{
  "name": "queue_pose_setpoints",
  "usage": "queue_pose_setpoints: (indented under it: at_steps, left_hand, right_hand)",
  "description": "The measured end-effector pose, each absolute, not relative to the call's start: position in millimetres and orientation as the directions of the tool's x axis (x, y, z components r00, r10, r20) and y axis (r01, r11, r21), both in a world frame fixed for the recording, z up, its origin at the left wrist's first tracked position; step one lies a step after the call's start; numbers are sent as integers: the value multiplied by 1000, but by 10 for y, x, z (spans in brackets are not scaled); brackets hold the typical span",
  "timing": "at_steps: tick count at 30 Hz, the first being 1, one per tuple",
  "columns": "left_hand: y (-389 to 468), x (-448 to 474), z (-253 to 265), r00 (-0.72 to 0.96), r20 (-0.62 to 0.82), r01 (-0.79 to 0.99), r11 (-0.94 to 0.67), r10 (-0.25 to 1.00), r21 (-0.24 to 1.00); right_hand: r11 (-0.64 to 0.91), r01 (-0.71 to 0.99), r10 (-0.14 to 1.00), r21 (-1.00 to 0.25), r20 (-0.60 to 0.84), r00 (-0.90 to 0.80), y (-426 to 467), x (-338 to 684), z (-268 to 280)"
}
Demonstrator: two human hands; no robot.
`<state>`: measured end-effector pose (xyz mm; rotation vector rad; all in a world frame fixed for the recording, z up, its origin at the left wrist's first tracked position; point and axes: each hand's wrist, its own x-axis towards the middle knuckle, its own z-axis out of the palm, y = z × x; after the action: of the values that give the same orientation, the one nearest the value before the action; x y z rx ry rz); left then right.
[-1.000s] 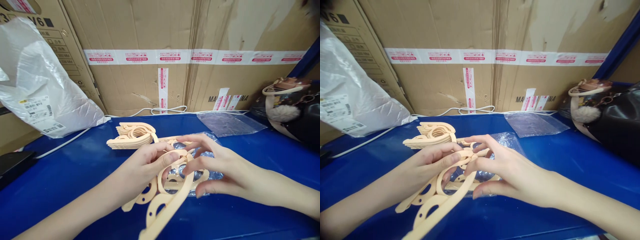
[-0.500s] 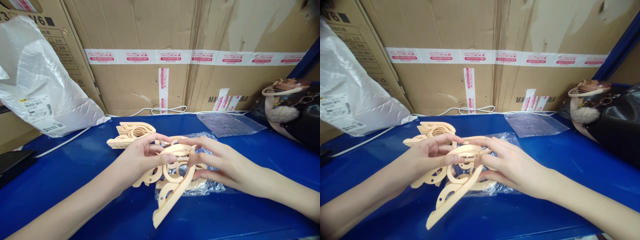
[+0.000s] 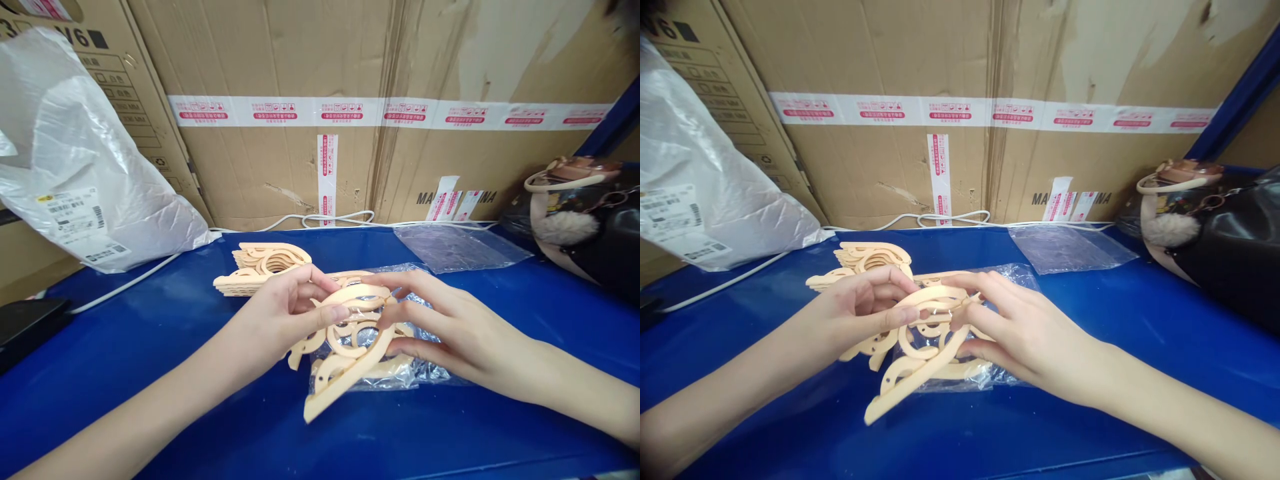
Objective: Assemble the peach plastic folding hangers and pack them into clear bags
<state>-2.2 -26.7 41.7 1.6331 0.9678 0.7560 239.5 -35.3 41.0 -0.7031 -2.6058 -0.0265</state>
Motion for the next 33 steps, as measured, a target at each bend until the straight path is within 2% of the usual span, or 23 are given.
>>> queue_pose_setpoints:
  at_steps: [2,3,5,8,11,15,27,33]
  left_hand:
    - [-297,-24,407,461,152,316,-322,874,892]
    - [-316,-27,399,453,225,404,-424,863,811]
    - [-352,-33,377,446,359,594,-571,820,566]
    - [-383,-36,331,468,483,745,-624,740,235]
    - [-390,-26,294,487,525,777,-620,698,104]
    - [-408,-9,281,492,536,784,-617,686,69]
    - [-415,-2,235,453,493,772,-603,743,200]
    - [-406,0,239,458,460,784,-589,761,196]
  right_hand:
    - [850,526,479,-32,463,-746,-332,2432,392]
    - [836,548,478,-2,492,-727,-317,2455,384]
    - [806,590,477,38,547,-688,-285,2497,377]
    - [775,628,471,75,595,-652,-249,2535,385]
    - [756,642,450,128,610,-652,-235,2534,387]
    - [743,647,438,168,609,-661,-241,2518,371]
    - [738,653,439,171,615,-656,-276,2494,328]
    - [752,634,427,180,601,-676,-296,2504,331]
